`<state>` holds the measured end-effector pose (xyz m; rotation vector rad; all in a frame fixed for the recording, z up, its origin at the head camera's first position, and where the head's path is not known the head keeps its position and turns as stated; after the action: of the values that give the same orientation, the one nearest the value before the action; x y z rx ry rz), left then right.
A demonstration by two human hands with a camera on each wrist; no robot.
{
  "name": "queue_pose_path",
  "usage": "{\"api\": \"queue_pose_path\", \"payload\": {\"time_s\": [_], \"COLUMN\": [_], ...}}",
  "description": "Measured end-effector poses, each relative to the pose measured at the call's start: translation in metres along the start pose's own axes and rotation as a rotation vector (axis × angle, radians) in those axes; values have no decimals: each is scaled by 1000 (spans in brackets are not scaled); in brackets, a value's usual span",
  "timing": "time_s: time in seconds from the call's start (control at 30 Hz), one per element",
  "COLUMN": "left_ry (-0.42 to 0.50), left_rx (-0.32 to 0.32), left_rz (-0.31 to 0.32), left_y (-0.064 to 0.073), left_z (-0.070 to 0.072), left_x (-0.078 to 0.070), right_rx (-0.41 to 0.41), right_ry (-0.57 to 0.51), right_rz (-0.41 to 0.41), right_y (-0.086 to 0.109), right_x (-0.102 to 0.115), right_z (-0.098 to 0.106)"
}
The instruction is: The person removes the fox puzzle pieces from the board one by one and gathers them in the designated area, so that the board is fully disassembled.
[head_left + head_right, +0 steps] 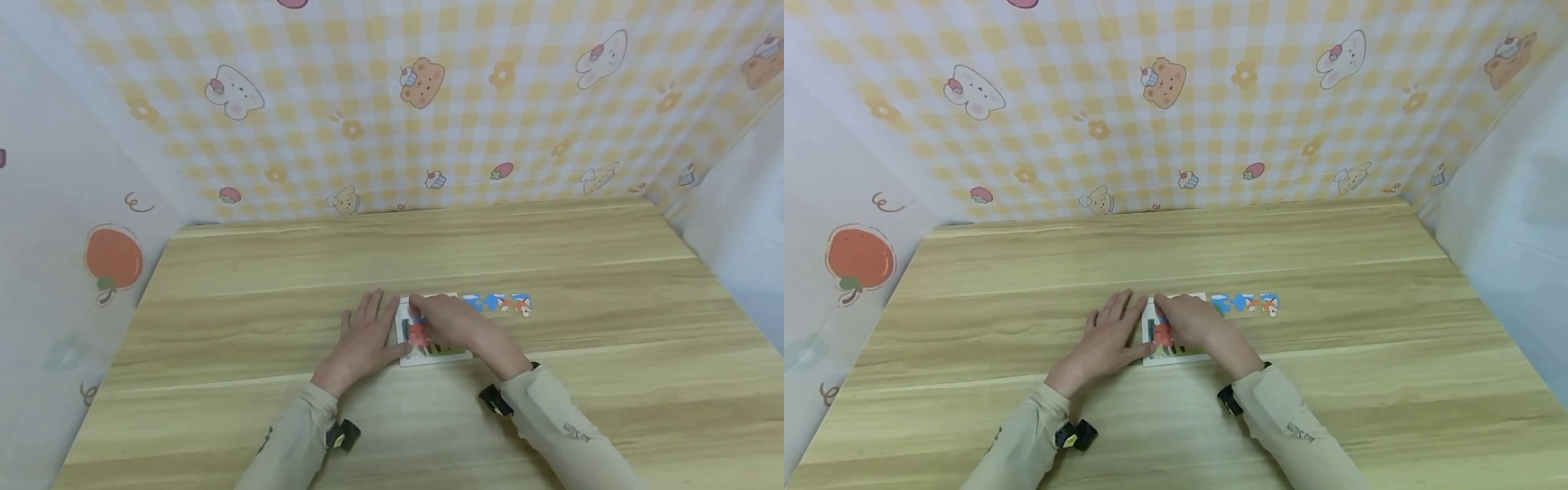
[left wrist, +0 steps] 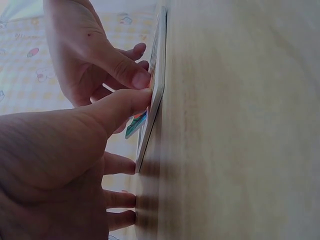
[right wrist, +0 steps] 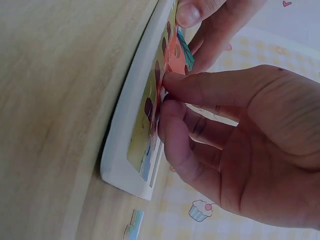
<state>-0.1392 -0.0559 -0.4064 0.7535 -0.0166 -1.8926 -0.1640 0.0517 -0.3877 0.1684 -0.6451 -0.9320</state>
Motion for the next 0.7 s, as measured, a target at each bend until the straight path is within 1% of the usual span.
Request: {"api": "queue_pose_path", "payload": {"time_s": [0.3,0.57,0.7], "left_ry": [-15,-4,-12], "left_rx": [-3,-1,-14], "left_rz": [-1,-7,-10], "left_y": [-3,-3,-3], "left_z": [-3,-4,-3], "left_x": [-2,-4,-4], "right_rx": [-57,-91,-108], "right_ry": [61,58,64], "right_rz": [-22,-11,-3], "right_y": [6,9,9], "right_x": [1,1,2], "right_z": [0,0,0]}}
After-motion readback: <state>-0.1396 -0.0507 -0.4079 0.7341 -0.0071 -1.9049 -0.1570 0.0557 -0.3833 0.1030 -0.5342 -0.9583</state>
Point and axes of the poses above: each hand's wrist, its own y-axis away from the middle knuckle, its own z-axis out of the back of the hand, x = y × z, the point moved 7 cm from there along -y, towards the middle knuckle, and after that the axes turned 11 degrees about x, right-handed, at the moved point
